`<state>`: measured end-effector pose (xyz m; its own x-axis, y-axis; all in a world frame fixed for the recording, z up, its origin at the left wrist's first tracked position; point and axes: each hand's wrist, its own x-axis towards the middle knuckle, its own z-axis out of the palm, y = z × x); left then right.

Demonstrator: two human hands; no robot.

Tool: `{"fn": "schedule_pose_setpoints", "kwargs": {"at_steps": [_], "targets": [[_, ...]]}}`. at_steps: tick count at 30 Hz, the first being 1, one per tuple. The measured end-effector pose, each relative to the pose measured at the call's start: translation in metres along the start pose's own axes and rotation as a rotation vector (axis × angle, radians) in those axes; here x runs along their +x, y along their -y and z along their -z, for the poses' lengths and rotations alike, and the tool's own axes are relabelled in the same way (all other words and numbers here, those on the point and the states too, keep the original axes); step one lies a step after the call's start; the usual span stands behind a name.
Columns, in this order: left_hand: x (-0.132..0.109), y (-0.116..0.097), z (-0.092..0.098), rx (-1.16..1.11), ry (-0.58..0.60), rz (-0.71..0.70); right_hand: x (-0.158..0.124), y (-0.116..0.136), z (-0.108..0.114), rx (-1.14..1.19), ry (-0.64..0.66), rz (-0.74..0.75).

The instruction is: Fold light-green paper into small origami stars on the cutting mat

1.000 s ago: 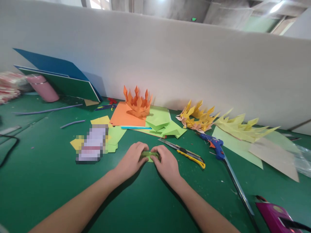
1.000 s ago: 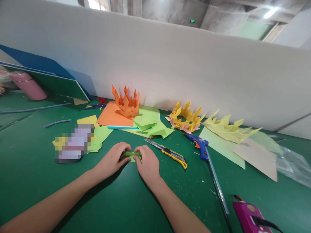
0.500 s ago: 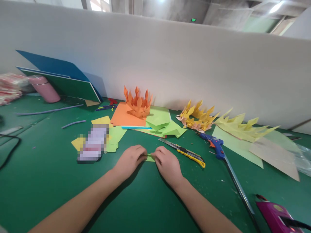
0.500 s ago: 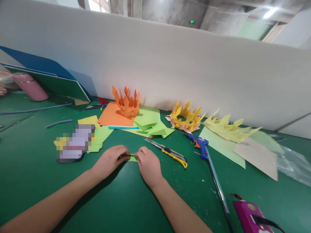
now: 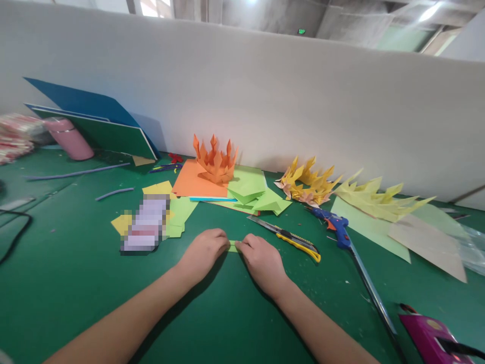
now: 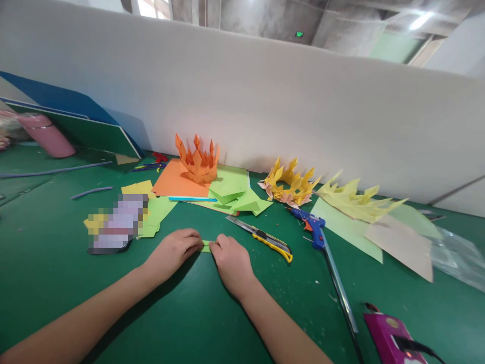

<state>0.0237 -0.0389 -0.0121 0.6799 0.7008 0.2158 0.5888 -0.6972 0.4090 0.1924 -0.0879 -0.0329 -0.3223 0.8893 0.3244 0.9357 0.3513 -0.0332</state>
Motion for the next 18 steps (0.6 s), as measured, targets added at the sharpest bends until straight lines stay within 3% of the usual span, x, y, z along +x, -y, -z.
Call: {"fn": "schedule_pose_setpoints", "kwargs": {"at_steps": [11,18], "targets": [[0.002,-0.0078,0.0035,0.079,0.065,0.037,-0.0007,-0.0001,0.0052,-0.006,0.027,0.079],[0.0009,-0.0104,0.0027,0.118,0.061,0.05,-0.0034,-0.0014,-0.0006,-0.103,-0.089,0.134]]}}
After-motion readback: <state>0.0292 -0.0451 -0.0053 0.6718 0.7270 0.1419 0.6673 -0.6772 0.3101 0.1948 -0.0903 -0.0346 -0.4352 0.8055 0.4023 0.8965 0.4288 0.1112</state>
